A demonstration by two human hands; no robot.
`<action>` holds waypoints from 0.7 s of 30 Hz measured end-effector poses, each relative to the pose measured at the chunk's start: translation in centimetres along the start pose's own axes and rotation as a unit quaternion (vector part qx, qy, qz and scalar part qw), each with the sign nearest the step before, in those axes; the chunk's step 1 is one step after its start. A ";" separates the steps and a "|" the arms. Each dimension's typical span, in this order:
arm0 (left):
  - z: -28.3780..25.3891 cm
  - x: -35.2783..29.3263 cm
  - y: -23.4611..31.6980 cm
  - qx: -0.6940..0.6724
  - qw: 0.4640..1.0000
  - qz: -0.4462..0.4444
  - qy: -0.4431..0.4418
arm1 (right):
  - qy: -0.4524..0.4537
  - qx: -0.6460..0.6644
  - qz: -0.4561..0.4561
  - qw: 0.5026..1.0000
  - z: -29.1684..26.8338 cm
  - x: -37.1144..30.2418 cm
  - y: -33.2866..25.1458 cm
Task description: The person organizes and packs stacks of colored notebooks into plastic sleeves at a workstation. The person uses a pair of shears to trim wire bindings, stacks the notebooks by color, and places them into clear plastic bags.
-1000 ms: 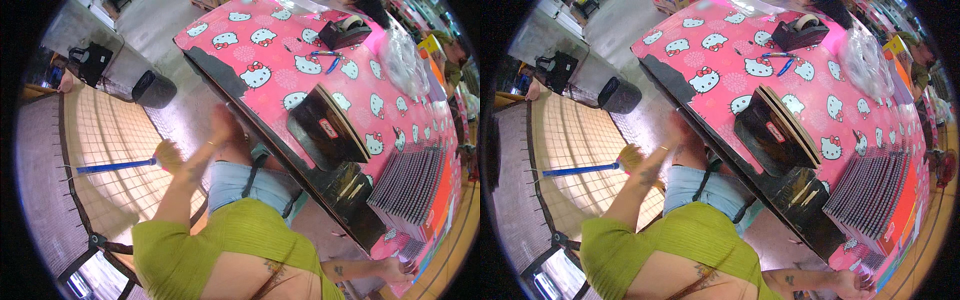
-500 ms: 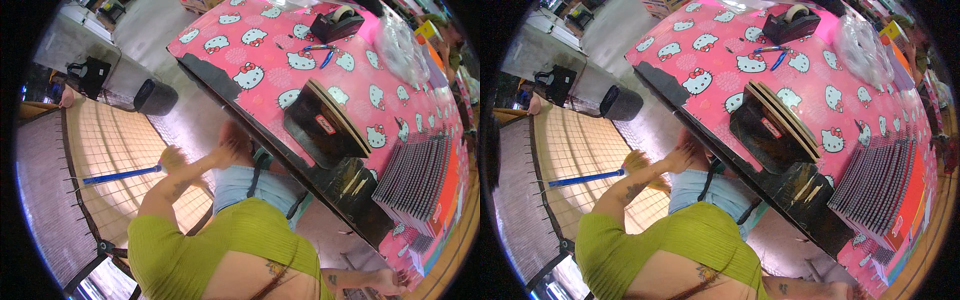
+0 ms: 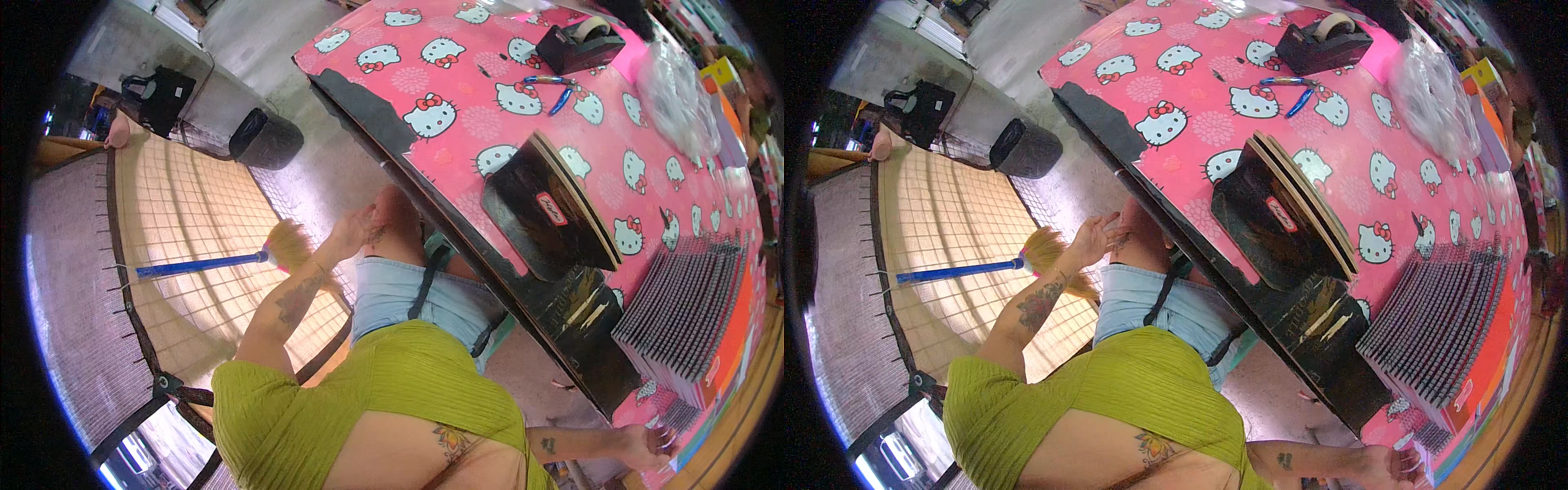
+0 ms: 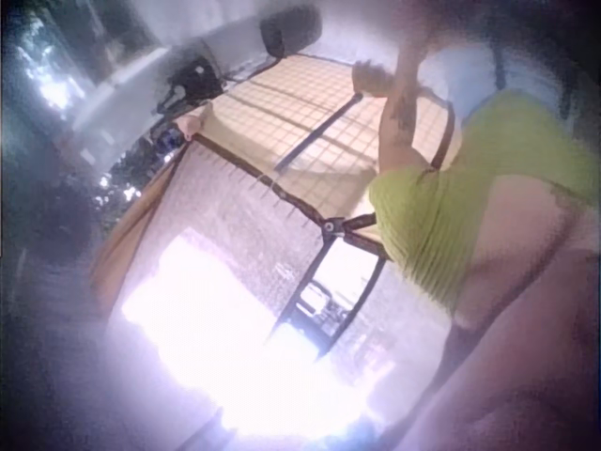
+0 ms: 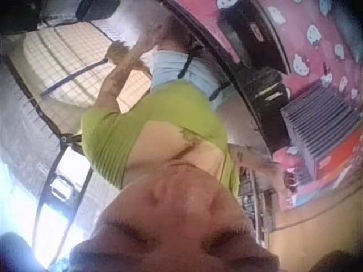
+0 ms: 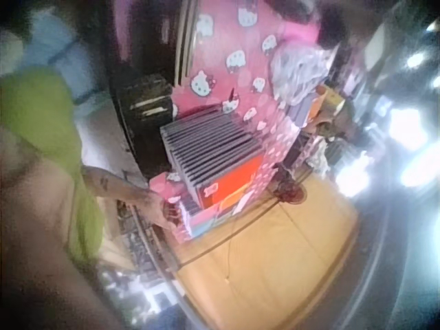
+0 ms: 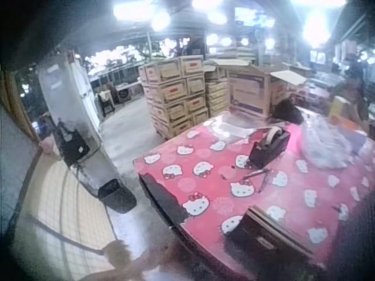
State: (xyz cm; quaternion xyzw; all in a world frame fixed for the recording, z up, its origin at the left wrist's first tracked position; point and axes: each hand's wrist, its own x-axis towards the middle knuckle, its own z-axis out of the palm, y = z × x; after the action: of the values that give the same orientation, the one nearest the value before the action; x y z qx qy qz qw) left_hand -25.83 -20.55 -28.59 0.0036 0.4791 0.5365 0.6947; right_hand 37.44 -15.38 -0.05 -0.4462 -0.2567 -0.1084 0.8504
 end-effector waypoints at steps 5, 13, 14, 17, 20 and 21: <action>0.0 -0.1 0.4 -0.012 1.000 -0.009 0.013 | 0.013 -0.008 -0.017 1.000 0.5 -0.8 -0.4; 0.7 2.5 -3.3 0.714 0.649 0.189 0.183 | -0.322 0.215 0.002 0.922 -1.1 -2.4 -0.3; 1.7 3.8 -4.6 0.760 0.588 0.230 0.154 | -0.376 0.236 0.032 0.896 -0.3 -3.2 -0.2; 2.5 8.3 -5.5 0.767 0.541 0.320 0.131 | -0.336 0.195 0.039 0.920 2.0 -5.4 0.3; -0.9 10.6 2.7 0.793 0.468 0.279 0.274 | -0.330 0.096 0.024 0.939 1.7 -4.8 -0.3; -1.2 10.7 5.5 0.812 0.417 0.224 0.341 | -0.325 0.072 0.009 0.943 0.5 -4.2 -0.1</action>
State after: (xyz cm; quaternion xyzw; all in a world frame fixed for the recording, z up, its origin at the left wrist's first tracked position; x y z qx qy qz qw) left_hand -31.09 -10.84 -33.51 0.4902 0.8716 -0.0083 0.0036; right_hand 33.71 -15.16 -1.97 -0.3967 -0.5221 0.0686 0.7519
